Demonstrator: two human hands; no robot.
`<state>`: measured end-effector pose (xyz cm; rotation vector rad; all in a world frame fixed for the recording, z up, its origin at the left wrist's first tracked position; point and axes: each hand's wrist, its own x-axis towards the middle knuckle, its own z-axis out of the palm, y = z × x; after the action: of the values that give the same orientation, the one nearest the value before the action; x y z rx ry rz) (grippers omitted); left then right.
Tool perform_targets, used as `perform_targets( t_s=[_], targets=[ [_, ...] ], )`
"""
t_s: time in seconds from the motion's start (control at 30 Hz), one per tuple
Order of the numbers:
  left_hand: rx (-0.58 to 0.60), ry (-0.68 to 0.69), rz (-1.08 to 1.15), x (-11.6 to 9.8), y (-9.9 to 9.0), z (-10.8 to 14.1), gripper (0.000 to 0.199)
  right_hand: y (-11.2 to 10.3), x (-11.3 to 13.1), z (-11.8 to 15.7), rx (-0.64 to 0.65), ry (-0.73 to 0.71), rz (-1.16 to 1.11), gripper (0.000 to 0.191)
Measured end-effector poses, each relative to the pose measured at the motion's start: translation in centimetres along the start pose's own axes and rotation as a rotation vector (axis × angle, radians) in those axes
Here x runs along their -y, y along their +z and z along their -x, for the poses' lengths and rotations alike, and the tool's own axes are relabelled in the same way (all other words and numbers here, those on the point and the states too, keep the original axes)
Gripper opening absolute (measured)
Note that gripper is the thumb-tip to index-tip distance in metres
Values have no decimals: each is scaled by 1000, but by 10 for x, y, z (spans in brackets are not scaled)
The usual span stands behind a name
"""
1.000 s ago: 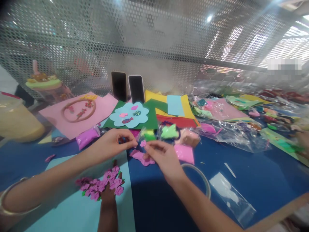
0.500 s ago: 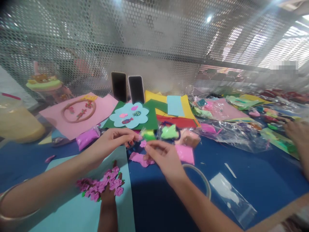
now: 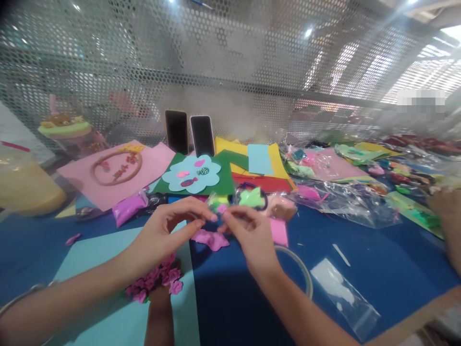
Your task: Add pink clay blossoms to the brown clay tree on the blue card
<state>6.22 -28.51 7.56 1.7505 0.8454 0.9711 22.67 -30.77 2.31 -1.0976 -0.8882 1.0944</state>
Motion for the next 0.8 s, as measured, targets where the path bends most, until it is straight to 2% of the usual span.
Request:
perform_targets(
  t_s=[0.17,0.27,0.37,0.47,0.6,0.8],
  targets=[
    [30,218,-199,0,3,7,27,0,3,2,-32,-74,93,21],
    [4,369,-350,5,3,10,29,0,3,4,-25,-93,103,20],
    [-59,604,-642,10,-1,12,30,-1,3,5,-33,-112,101,19],
    [-45,795,-981,13,-6,14,36,-2,1,5,-48,-148,104,18],
    [21,761,-1108,15,-8,14,46,-2,0,6,-67,-166,109,17],
    [-13,784,-1168,19,-8,15,52,-2,2,7,-84,-143,82,19]
  ],
)
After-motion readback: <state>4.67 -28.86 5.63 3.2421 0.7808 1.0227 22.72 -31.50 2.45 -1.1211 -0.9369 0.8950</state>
